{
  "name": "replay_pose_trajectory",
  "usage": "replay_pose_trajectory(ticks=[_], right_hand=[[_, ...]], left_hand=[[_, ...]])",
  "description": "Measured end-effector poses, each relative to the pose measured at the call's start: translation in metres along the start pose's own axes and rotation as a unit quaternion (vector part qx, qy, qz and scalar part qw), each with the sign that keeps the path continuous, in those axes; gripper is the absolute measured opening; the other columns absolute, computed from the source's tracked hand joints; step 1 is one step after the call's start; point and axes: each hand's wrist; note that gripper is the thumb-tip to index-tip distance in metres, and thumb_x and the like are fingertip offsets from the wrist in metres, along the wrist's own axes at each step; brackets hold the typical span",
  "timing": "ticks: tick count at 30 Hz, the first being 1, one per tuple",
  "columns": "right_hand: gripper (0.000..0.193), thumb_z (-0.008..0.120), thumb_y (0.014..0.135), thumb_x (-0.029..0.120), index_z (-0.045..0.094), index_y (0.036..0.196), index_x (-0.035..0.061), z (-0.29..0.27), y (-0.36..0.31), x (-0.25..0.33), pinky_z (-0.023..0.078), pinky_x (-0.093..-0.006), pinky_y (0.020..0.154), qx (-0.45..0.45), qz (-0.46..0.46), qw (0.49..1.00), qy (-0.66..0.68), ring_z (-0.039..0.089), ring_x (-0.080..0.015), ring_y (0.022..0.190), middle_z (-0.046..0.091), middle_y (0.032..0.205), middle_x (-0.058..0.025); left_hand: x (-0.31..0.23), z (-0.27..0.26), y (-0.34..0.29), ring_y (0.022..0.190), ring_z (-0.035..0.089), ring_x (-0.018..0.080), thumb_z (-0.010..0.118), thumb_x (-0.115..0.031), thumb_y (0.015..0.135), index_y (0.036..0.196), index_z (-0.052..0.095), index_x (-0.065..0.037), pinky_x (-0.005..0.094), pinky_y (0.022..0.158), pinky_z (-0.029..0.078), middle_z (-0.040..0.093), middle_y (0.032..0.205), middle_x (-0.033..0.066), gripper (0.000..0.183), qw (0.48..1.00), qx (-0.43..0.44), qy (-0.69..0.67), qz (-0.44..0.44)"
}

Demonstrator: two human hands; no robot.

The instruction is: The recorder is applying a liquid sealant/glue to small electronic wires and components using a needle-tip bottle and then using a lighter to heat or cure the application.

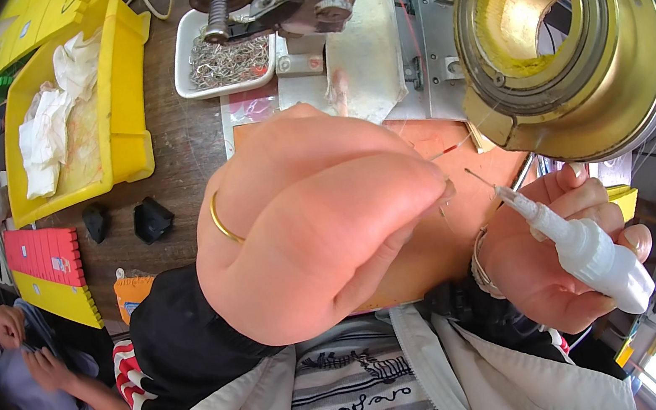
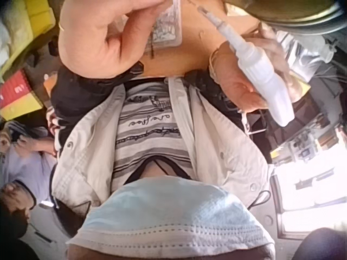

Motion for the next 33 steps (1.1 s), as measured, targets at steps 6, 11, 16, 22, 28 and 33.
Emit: replay_pose_trajectory(ticks=[6,11,16,22,28,33], right_hand=[[0.047,0.05,0.094,0.046,0.048,0.121,0.0071,0.002,-0.001,0.001,0.042,-0.0434,0.088,0.008,0.004,0.999,-0.033,0.044,-0.0145,0.057,0.048,0.066,-0.0034],[0.038,0.047,0.097,0.038,0.04,0.122,0.0094,-0.002,-0.006,0.004,0.046,-0.0482,0.076,-0.004,0.013,1.0,-0.009,0.058,-0.0264,0.06,0.06,0.076,-0.011],[0.04,0.049,0.096,0.038,0.039,0.121,0.0085,-0.001,-0.007,0.005,0.046,-0.0477,0.076,-0.002,0.01,1.0,-0.006,0.058,-0.0262,0.06,0.059,0.076,-0.0106],[0.04,0.048,0.097,0.039,0.039,0.121,0.008,-0.001,-0.008,0.004,0.046,-0.0476,0.077,0.0,0.013,1.0,-0.006,0.058,-0.0262,0.06,0.059,0.076,-0.0104],[0.044,0.048,0.097,0.04,0.038,0.123,0.0063,-0.001,-0.004,-0.003,0.047,-0.0478,0.079,0.025,-0.004,1.0,-0.008,0.059,-0.0254,0.061,0.058,0.078,-0.0101],[0.044,0.048,0.096,0.04,0.04,0.121,0.005,-0.005,-0.001,-0.001,0.048,-0.0481,0.079,-0.022,-0.038,0.995,0.092,0.058,-0.0238,0.06,0.058,0.077,-0.0108]], left_hand=[[-0.001,0.0,-0.001,0.068,0.061,0.0215,0.069,0.008,0.081,0.103,0.06,-0.005,0.0317,0.061,0.05,0.061,0.092,0.0116,0.027,1.0,-0.009,0.019,0.006],[0.0,0.0,-0.002,0.068,0.06,0.021,0.07,0.007,0.081,0.103,0.06,-0.005,0.0316,0.062,0.05,0.061,0.092,0.0115,0.028,1.0,-0.011,0.01,0.005],[-0.001,0.002,-0.004,0.068,0.06,0.0209,0.07,0.008,0.081,0.103,0.06,-0.004,0.0313,0.062,0.05,0.062,0.092,0.0117,0.028,1.0,-0.018,0.005,0.008],[0.0,0.002,-0.004,0.068,0.06,0.0209,0.071,0.007,0.081,0.103,0.06,-0.004,0.0306,0.061,0.05,0.062,0.092,0.0119,0.027,1.0,-0.025,0.002,0.008],[0.002,0.001,-0.003,0.069,0.061,0.021,0.071,0.007,0.081,0.104,0.06,-0.004,0.0307,0.062,0.05,0.062,0.092,0.0121,0.028,1.0,-0.023,0.003,0.01],[-0.002,-0.001,0.001,0.072,0.061,0.0224,0.069,0.008,0.08,0.102,0.059,-0.002,0.0331,0.066,0.051,0.062,0.091,0.0127,0.027,1.0,0.0,-0.001,0.011]])
Point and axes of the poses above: each hand's wrist, its own y-axis towards the middle knuckle, its own z-axis out of the palm, x = y × z
